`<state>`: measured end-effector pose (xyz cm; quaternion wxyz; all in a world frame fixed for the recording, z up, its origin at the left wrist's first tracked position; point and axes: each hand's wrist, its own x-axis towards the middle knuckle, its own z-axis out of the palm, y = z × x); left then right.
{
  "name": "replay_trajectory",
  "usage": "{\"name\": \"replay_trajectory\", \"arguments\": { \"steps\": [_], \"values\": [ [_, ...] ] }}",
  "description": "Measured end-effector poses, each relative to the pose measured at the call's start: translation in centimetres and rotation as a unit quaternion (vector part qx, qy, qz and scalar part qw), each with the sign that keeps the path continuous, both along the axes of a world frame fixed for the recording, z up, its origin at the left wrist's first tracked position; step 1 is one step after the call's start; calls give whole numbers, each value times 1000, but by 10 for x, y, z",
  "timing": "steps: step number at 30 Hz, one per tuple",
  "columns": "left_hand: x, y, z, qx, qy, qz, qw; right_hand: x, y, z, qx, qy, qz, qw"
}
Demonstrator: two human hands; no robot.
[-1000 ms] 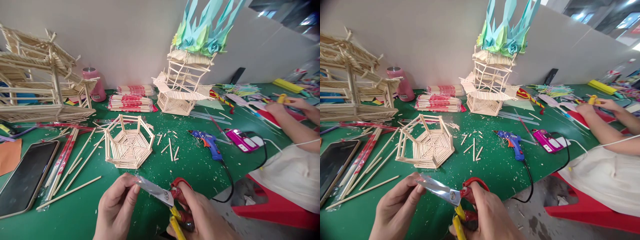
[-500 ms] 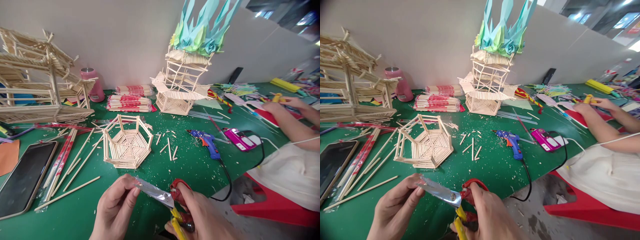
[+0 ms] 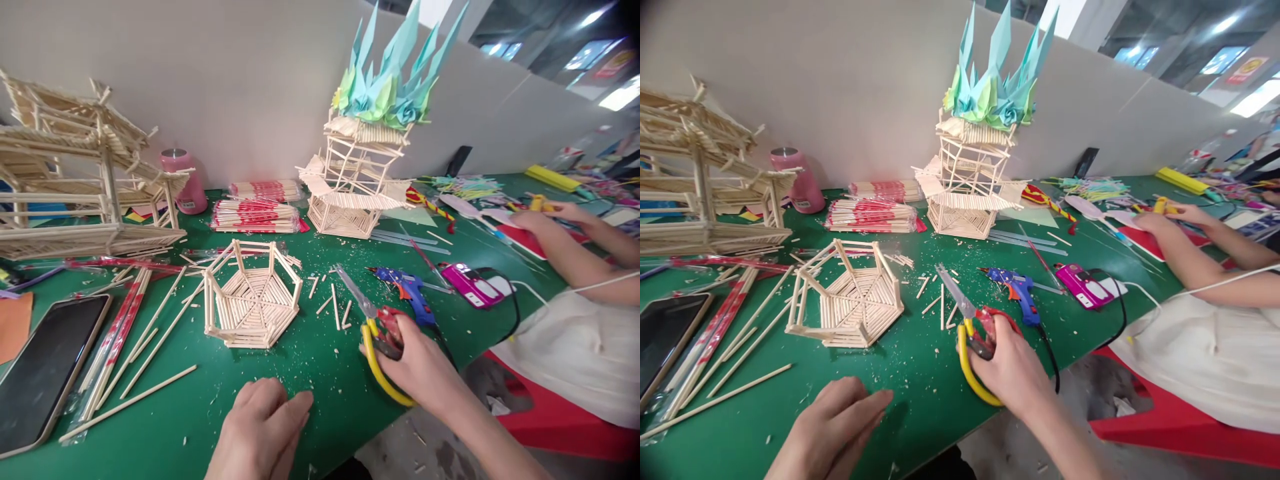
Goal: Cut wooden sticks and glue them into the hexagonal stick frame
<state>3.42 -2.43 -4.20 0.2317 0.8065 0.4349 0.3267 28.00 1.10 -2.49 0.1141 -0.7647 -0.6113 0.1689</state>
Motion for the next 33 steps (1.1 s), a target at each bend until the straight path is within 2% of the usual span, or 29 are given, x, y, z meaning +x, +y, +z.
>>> {"name": "replay_trajectory", "arguments": {
  "steps": [2, 4, 7, 9, 11, 13, 16, 18, 21, 24, 28, 33],
  "values": [
    [-1, 2, -2, 28, 52, -22, 998, 13, 14, -1, -4, -90, 28, 996],
    [-3, 4, -5, 38, 65, -25, 997, 22, 24, -3, -6, -143, 67, 987],
    [-7, 5, -8, 36, 19, -5, 999, 26, 28, 0, -1, -165, 102, 981],
    [-8, 5, -6, 25, -8, 13, 1000, 19, 23, 7, 57, -156, 120, 979],
    [-8, 6, -1, -11, 7, 30, 999, 1, 12, 19, 173, -103, 155, 967],
    [-8, 8, 7, -42, 15, 32, 999, -24, 0, 31, 259, 8, 220, 941],
    [-10, 10, 17, -124, -47, 10, 991, -64, -11, 38, 230, 125, 383, 886],
    [-13, 11, 22, -214, -103, 9, 971, -82, -12, 35, 250, 142, 429, 856],
    [-22, 9, 26, -325, -169, 21, 930, -95, -5, 25, 301, 151, 427, 839],
    [-33, 7, 24, -361, -200, 57, 909, -99, 1, 19, 311, 157, 429, 833],
    [-43, 5, 18, -338, -167, 111, 919, -106, 3, 17, 293, 148, 412, 850],
    [-57, 7, 19, -236, -134, 101, 957, -118, 7, 19, 329, 147, 383, 850]
  ]
}}
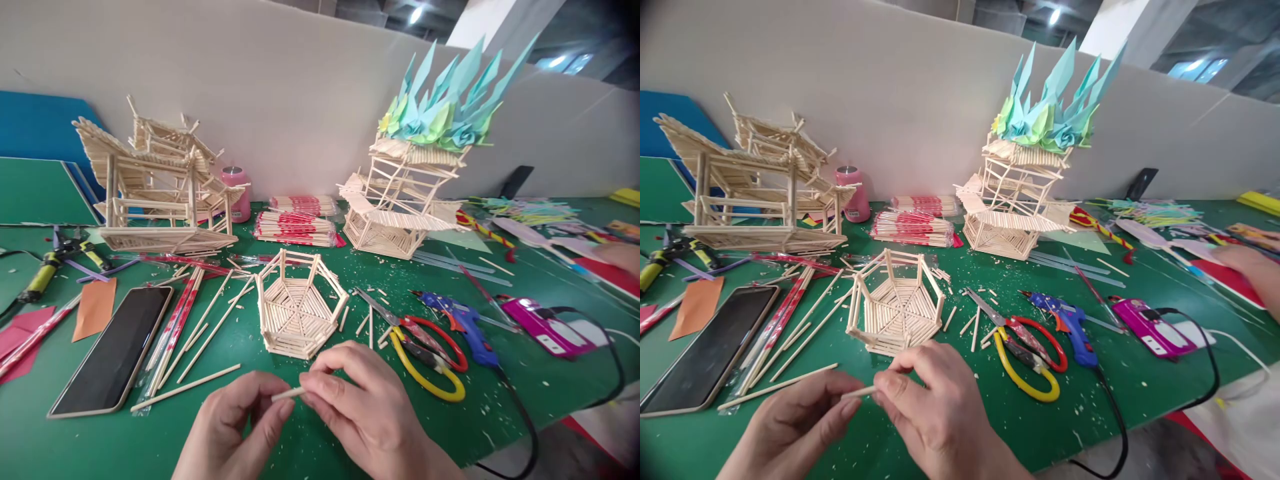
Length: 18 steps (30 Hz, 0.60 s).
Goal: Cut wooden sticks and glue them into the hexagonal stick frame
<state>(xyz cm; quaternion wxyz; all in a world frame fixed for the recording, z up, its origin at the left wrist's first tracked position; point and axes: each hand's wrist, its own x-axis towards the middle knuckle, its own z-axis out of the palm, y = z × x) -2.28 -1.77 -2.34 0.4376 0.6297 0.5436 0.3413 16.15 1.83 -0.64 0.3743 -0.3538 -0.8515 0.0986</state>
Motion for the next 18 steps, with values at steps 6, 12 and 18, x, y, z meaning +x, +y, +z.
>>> {"name": "replay_trajectory", "arguments": {
  "steps": [6, 12, 18],
  "values": [
    [-23, 26, 5, 273, 157, 86, 945, -8, 14, 5, 36, 12, -79, 996],
    [-33, 55, 12, 337, 238, -2, 911, -19, 21, 4, 50, -3, -106, 993],
    [-34, 69, 16, 319, 213, -66, 921, -21, 23, -1, 36, -1, -110, 993]
  ]
}}
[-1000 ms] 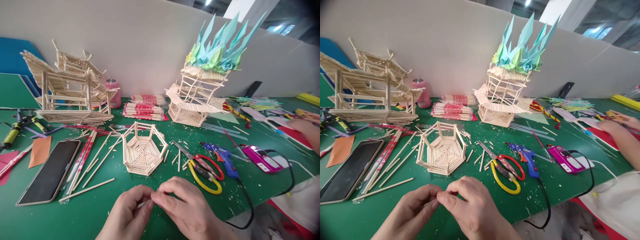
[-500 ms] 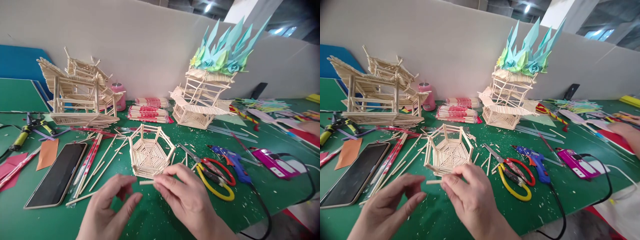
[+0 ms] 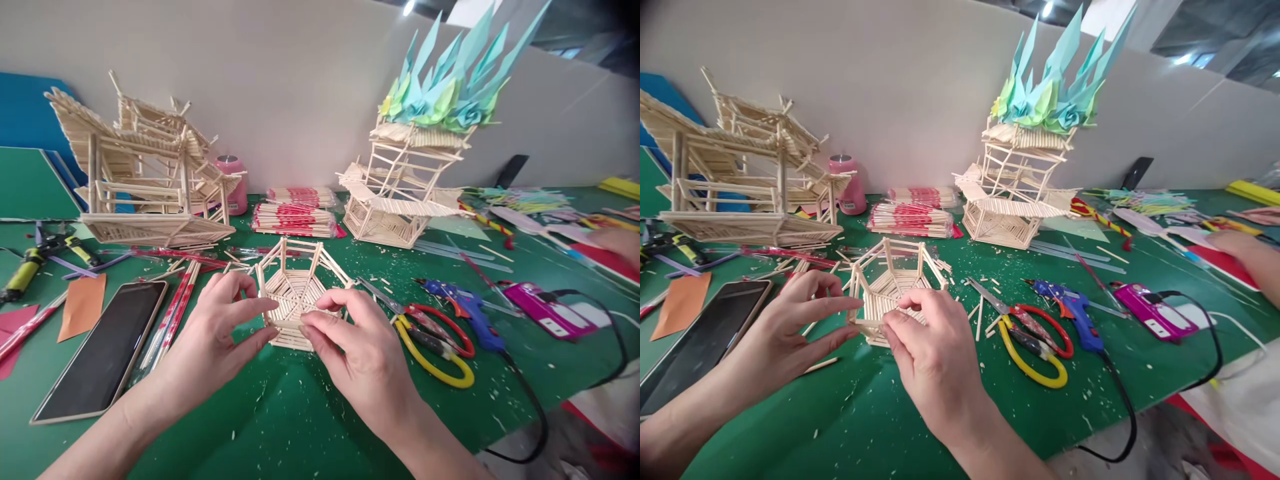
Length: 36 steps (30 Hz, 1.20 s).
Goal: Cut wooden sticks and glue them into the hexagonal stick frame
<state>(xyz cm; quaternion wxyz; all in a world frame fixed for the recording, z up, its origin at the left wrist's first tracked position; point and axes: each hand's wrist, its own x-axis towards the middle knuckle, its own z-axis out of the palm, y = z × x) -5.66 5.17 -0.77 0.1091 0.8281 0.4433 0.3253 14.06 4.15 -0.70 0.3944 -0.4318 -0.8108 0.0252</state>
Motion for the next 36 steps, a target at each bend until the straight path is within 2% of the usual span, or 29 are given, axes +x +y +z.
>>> {"name": "replay_trajectory", "arguments": {
  "steps": [3, 7, 13, 24, 36],
  "values": [
    [1, 2, -1, -12, -14, -17, 1000, -1, 0, -1, -1, 8, 1, 1000],
    [2, 3, -5, -84, -74, -48, 993, -3, 0, 0, -3, 19, 0, 1000],
    [3, 4, -5, -129, -103, -41, 985, -3, 0, -2, -19, 24, 5, 1000],
    [3, 5, -4, -84, -80, -50, 992, -2, 1, -6, -32, 28, 10, 999],
    [2, 7, -4, -55, -51, -59, 995, 16, -1, -15, -145, 116, 12, 983]
  ]
}}
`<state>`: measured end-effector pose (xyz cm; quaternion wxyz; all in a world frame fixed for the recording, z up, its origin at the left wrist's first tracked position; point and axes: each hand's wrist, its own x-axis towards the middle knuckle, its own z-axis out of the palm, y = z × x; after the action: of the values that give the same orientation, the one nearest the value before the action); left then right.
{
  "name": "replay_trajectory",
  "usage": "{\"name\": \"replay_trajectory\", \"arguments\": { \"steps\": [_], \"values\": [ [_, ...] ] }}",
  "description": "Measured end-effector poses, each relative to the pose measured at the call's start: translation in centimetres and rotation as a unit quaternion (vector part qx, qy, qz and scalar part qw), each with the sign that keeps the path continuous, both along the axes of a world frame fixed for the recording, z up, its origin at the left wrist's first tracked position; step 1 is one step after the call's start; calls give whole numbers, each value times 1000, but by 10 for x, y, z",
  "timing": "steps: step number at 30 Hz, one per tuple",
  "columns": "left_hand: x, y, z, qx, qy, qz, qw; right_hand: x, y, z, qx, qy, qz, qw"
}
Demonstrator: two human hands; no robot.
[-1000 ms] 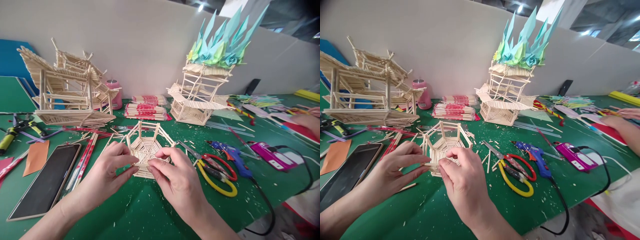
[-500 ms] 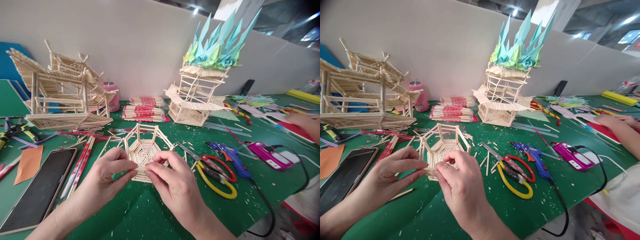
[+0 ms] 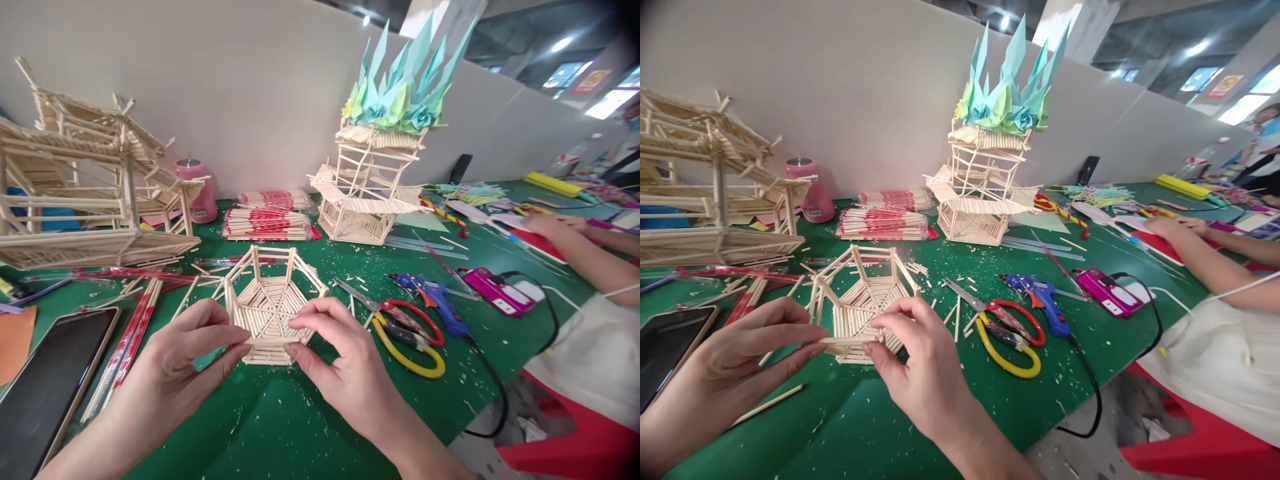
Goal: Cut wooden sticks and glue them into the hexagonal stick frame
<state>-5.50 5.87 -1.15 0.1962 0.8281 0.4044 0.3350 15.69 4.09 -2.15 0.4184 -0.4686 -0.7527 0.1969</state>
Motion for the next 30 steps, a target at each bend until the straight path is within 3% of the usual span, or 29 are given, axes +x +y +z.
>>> {"name": "replay_trajectory", "arguments": {
  "steps": [13, 21, 30],
  "values": [
    [3, 3, 5, 23, 2, -1, 1000, 1, 0, -1, -28, 40, 12, 999],
    [0, 3, 0, 16, 4, 3, 1000, 2, 0, 3, -58, 66, 45, 995],
    [2, 1, 2, 6, -2, 10, 1000, -3, 2, 0, -20, 89, 41, 995]
  ]
}}
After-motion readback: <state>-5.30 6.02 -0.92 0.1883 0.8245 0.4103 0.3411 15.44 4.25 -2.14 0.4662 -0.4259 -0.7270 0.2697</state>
